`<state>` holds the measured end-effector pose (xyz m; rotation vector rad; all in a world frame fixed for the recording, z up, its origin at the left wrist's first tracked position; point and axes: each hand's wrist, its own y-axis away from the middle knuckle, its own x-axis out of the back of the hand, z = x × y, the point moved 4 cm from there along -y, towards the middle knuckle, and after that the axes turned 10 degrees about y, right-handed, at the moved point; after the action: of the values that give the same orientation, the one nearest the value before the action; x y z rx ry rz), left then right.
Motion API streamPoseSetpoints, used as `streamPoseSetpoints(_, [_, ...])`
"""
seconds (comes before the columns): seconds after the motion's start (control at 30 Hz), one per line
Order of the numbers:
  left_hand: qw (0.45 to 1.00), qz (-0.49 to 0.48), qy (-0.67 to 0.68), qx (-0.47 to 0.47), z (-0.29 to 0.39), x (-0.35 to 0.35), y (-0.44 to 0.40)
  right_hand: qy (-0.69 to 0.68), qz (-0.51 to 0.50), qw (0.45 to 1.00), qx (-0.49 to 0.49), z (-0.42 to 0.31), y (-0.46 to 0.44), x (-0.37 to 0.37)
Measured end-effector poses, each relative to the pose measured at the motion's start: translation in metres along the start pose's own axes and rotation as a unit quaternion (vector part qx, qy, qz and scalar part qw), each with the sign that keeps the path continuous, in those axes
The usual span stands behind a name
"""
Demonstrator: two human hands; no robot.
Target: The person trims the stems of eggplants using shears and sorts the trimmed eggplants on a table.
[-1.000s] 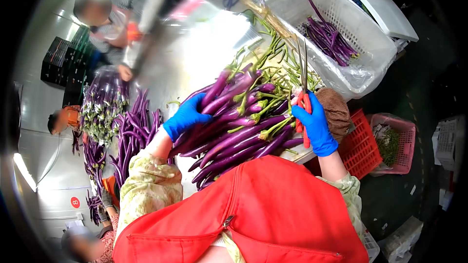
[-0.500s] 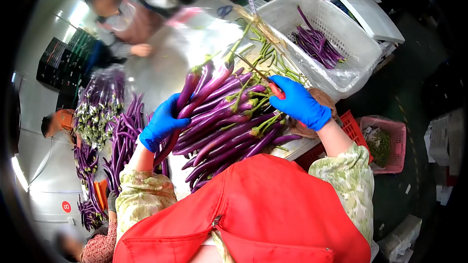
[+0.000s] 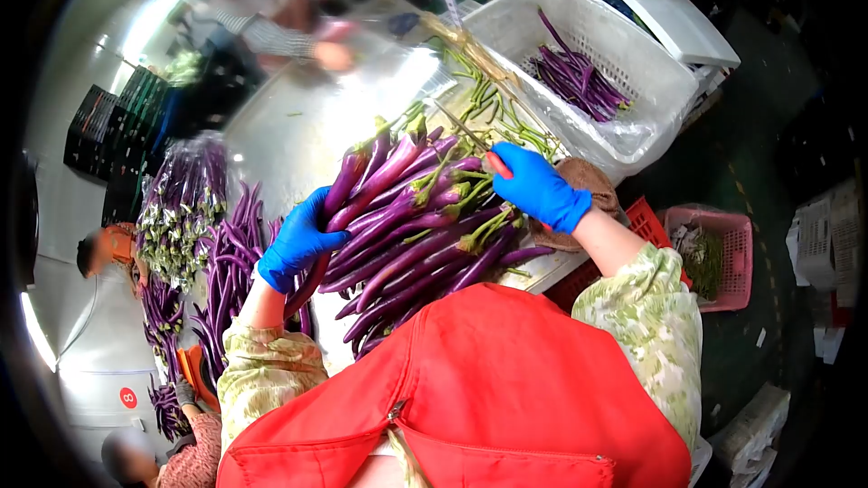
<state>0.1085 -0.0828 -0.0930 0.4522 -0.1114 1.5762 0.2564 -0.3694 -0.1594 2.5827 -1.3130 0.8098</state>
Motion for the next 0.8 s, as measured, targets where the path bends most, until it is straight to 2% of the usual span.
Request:
streamPoseSetpoints(0.03, [0.999, 0.020, -0.024, -0.008, -0.005, 0.005, -0.002, -0.025, 0.006, 1.000, -0.010, 0.004, 0.002, -0.003])
streamPoseSetpoints(0.07, [0.998, 0.044, -0.049, -0.014, -0.009, 0.013, -0.001, -0.066, 0.024, 0.997, 0.019, 0.007, 0.008, -0.008])
streamPoseSetpoints(0.13, [0.984, 0.107, -0.137, -0.036, -0.006, 0.022, 0.001, -0.232, -0.150, 0.950, -0.143, -0.010, 0.023, -0.014])
streamPoseSetpoints(0.2, [0.970, 0.145, -0.189, -0.041, 0.006, 0.019, 0.003, -0.292, -0.235, 0.914, -0.154, -0.026, 0.034, -0.029])
streamPoseSetpoints(0.33, [0.953, 0.147, -0.250, -0.089, 0.003, 0.014, -0.001, -0.277, -0.255, 0.920, -0.111, -0.050, 0.023, -0.043])
streamPoseSetpoints(0.37, [0.950, 0.142, -0.256, -0.109, 0.002, 0.011, -0.001, -0.269, -0.251, 0.923, -0.109, -0.048, 0.020, -0.045])
streamPoseSetpoints(0.47, [0.950, 0.131, -0.267, -0.095, 0.003, 0.006, 0.001, -0.269, -0.251, 0.924, -0.105, -0.055, 0.012, -0.046])
streamPoseSetpoints(0.5, [0.939, 0.134, -0.288, -0.131, 0.008, 0.003, 0.003, -0.239, -0.260, 0.928, -0.120, -0.059, 0.011, -0.043])
streamPoseSetpoints(0.6, [0.935, 0.129, -0.286, -0.164, 0.008, 0.003, 0.002, -0.232, -0.188, 0.954, -0.044, -0.044, 0.006, -0.054])
streamPoseSetpoints(0.63, [0.931, 0.126, -0.304, -0.160, 0.003, 0.005, 0.000, -0.176, -0.133, 0.975, 0.035, -0.038, 0.003, -0.055])
streamPoseSetpoints(0.73, [0.923, 0.136, -0.317, -0.171, -0.001, 0.006, 0.005, -0.126, -0.106, 0.986, -0.032, -0.029, 0.004, -0.044])
streamPoseSetpoints(0.77, [0.902, 0.144, -0.350, -0.205, 0.002, 0.006, 0.009, -0.128, -0.044, 0.991, -0.017, -0.022, 0.002, -0.044])
streamPoseSetpoints(0.8, [0.896, 0.146, -0.366, -0.206, 0.002, 0.009, 0.012, -0.017, -0.023, 0.999, 0.014, -0.031, -0.003, -0.029])
